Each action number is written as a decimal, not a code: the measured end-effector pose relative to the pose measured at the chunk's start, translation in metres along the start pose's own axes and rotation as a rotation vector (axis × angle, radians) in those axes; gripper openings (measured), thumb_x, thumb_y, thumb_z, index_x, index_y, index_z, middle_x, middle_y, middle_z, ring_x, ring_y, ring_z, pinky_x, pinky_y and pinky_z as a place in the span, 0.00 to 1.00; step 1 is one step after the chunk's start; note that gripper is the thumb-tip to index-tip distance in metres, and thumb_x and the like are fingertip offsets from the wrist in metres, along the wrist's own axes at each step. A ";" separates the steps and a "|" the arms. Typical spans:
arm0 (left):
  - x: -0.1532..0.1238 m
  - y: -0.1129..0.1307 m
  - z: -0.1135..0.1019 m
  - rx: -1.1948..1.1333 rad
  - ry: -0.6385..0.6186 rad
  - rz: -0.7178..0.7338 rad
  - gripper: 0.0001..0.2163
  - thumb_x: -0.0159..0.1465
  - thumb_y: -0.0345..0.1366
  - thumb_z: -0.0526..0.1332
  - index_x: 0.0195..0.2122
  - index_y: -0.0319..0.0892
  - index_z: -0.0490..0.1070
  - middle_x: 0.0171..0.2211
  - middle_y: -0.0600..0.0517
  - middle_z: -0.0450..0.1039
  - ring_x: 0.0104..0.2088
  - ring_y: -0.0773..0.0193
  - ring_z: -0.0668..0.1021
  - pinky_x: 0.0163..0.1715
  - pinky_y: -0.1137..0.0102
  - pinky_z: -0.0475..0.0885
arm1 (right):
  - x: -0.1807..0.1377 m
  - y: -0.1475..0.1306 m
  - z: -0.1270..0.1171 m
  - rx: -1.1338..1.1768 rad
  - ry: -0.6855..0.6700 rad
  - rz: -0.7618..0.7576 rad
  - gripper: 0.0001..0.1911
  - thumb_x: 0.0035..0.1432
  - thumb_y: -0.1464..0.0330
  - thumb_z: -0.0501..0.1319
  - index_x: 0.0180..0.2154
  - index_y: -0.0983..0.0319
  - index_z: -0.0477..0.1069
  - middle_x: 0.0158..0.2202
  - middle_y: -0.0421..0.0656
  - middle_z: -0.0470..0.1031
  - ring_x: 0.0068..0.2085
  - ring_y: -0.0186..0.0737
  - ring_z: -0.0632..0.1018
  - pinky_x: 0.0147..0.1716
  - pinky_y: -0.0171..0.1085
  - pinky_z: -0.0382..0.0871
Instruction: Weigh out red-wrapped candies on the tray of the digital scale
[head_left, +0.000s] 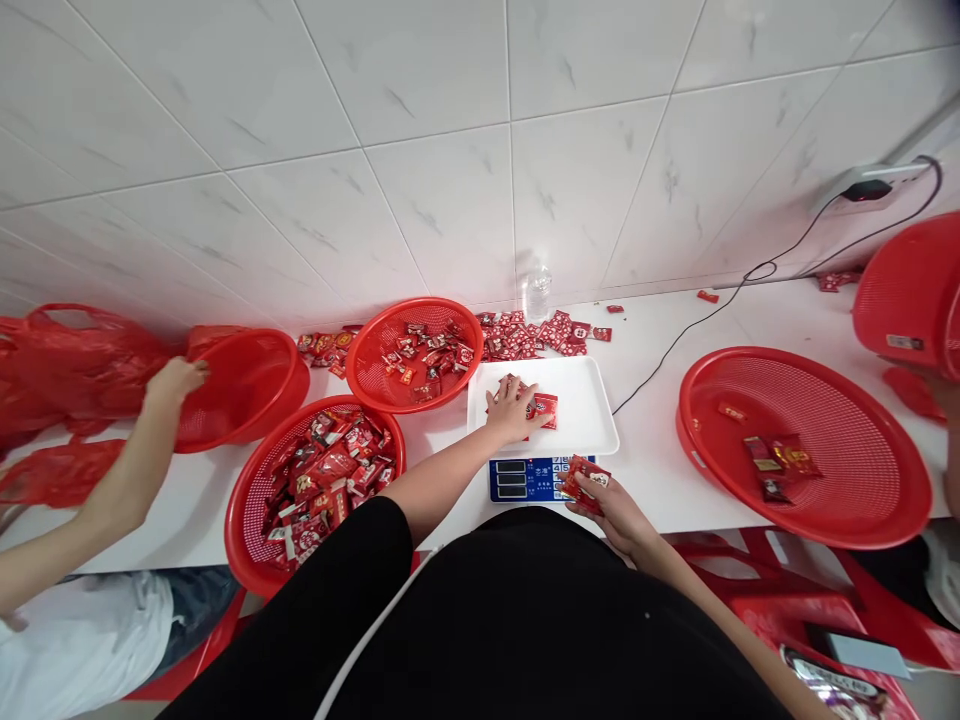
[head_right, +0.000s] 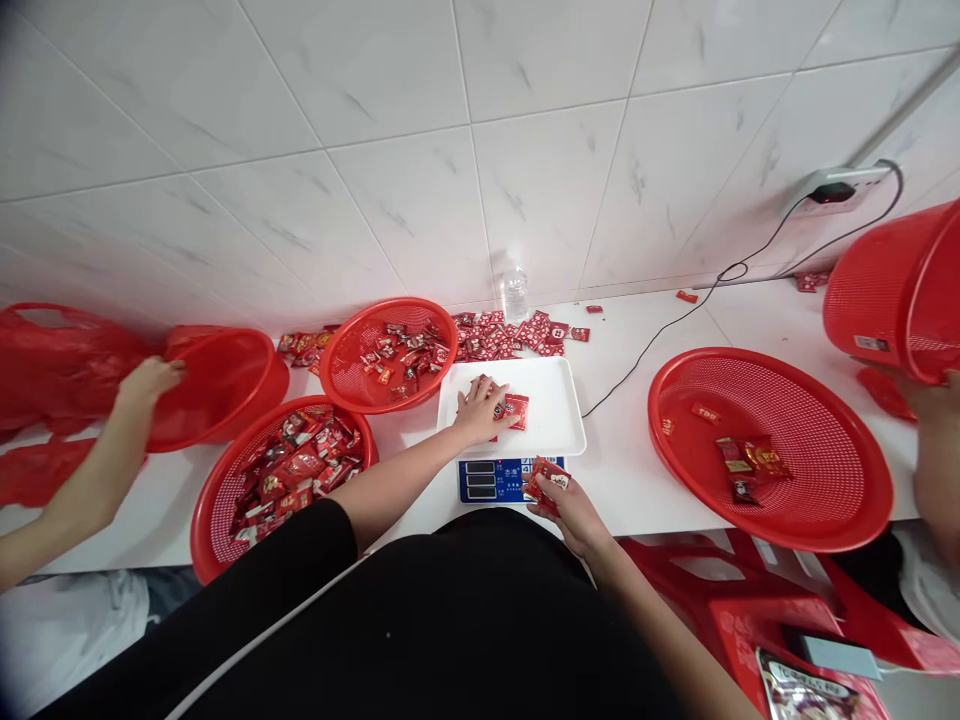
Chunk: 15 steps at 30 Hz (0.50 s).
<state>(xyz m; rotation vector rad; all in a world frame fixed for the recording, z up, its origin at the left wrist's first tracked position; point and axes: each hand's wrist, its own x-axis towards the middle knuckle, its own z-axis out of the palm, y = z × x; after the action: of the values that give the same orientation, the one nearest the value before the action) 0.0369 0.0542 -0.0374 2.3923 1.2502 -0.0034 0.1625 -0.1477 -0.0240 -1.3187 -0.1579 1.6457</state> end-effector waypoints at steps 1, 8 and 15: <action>-0.001 -0.001 0.002 0.013 0.000 0.007 0.32 0.57 0.56 0.58 0.61 0.51 0.58 0.67 0.44 0.42 0.66 0.42 0.43 0.58 0.41 0.38 | 0.000 0.001 -0.002 0.002 -0.001 -0.004 0.19 0.48 0.57 0.67 0.42 0.56 0.72 0.45 0.44 0.78 0.50 0.49 0.76 0.45 0.44 0.73; -0.015 -0.012 -0.003 -0.120 0.103 0.103 0.27 0.59 0.47 0.60 0.59 0.48 0.60 0.61 0.44 0.56 0.63 0.48 0.54 0.60 0.47 0.47 | -0.001 0.008 -0.005 0.004 -0.019 -0.011 0.17 0.49 0.57 0.66 0.42 0.53 0.73 0.45 0.42 0.79 0.50 0.48 0.76 0.47 0.44 0.73; -0.076 -0.019 -0.014 -0.444 0.308 0.031 0.17 0.63 0.42 0.56 0.52 0.43 0.66 0.51 0.45 0.68 0.53 0.58 0.69 0.55 0.62 0.62 | -0.003 0.007 -0.002 -0.027 -0.058 -0.023 0.19 0.48 0.56 0.66 0.42 0.56 0.73 0.46 0.44 0.78 0.51 0.49 0.75 0.47 0.46 0.73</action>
<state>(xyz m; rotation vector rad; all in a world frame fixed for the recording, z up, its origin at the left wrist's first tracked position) -0.0263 0.0095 -0.0164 2.0691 1.1909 0.6078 0.1601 -0.1547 -0.0270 -1.2856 -0.2292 1.6683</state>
